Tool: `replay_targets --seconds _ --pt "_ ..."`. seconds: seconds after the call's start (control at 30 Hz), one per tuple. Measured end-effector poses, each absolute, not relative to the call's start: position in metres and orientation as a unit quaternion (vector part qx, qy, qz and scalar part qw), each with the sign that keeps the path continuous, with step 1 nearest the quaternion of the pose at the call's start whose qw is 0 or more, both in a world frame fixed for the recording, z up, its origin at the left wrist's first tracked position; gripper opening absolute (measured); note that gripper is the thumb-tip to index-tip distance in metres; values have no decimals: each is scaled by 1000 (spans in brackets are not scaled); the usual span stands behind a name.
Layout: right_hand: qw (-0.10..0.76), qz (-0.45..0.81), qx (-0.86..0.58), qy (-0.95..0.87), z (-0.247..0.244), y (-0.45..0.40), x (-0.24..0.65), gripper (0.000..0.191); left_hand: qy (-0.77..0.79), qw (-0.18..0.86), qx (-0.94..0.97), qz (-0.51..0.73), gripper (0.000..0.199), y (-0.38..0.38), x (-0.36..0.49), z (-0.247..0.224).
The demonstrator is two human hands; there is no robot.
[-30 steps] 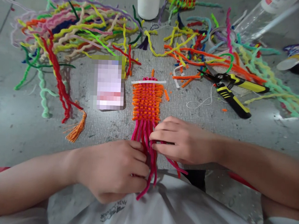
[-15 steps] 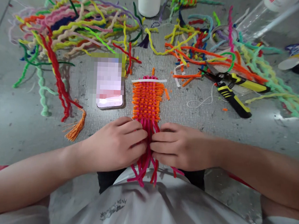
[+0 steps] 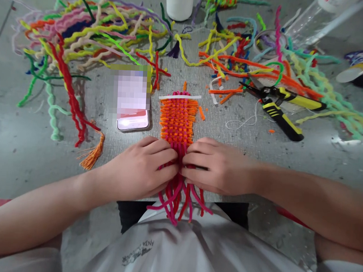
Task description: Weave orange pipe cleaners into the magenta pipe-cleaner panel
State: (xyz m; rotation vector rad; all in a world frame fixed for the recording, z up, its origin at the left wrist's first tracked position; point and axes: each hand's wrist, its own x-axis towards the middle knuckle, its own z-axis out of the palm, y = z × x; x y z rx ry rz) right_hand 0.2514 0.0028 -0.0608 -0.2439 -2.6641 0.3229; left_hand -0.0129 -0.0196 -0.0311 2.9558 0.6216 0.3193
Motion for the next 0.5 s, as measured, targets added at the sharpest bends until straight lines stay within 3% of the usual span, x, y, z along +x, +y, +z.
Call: replay_targets --seconds 0.3,0.5 --pt "160 133 -85 -974 -58 -8 245 22 182 124 971 96 12 -17 -15 -34" --pt "187 111 -60 -974 -54 -12 243 22 190 136 967 101 13 -17 -16 -35"
